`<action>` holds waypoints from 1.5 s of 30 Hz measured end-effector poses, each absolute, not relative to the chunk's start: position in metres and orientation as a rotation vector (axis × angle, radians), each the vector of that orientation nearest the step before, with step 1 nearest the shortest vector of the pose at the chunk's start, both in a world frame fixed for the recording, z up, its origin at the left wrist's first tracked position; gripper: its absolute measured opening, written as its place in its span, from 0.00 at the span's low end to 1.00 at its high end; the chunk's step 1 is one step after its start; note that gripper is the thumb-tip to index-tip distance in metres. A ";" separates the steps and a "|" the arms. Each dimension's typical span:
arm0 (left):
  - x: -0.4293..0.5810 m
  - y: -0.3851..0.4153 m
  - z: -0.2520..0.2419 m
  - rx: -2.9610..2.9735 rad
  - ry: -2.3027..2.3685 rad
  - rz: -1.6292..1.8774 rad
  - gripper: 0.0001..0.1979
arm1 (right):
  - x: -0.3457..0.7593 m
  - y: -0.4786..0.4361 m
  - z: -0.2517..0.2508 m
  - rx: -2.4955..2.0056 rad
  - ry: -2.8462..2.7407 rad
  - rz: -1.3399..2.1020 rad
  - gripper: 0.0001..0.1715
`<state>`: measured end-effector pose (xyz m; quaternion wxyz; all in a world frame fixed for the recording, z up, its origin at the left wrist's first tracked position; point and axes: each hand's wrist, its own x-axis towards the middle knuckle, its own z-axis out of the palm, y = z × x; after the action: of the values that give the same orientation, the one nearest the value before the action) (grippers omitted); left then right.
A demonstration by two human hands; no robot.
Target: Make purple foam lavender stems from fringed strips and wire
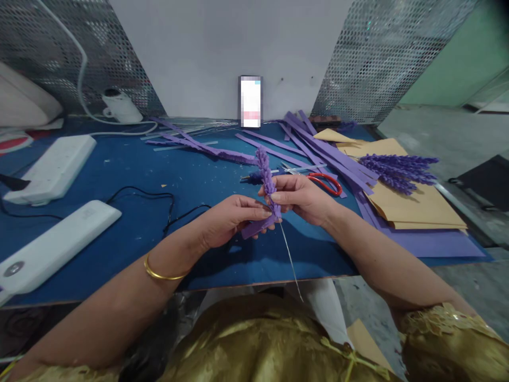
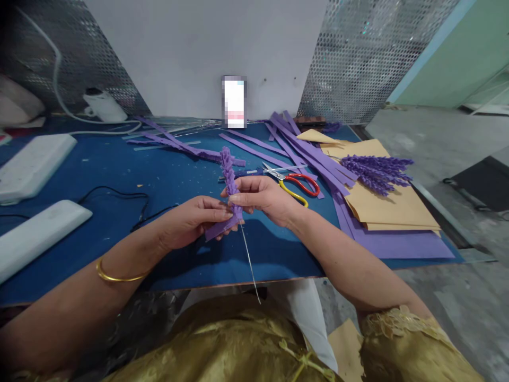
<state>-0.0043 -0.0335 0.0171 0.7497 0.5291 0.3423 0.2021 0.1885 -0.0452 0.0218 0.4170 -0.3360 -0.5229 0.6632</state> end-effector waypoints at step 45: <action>0.007 -0.045 0.011 1.282 0.956 0.622 0.11 | 0.179 -0.051 0.014 -0.979 -1.456 1.447 0.12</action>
<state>0.0071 -0.0452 0.0110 0.6541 0.5652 0.4213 0.2741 0.1789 -0.0511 0.0138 0.4203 -0.3906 -0.5811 0.5772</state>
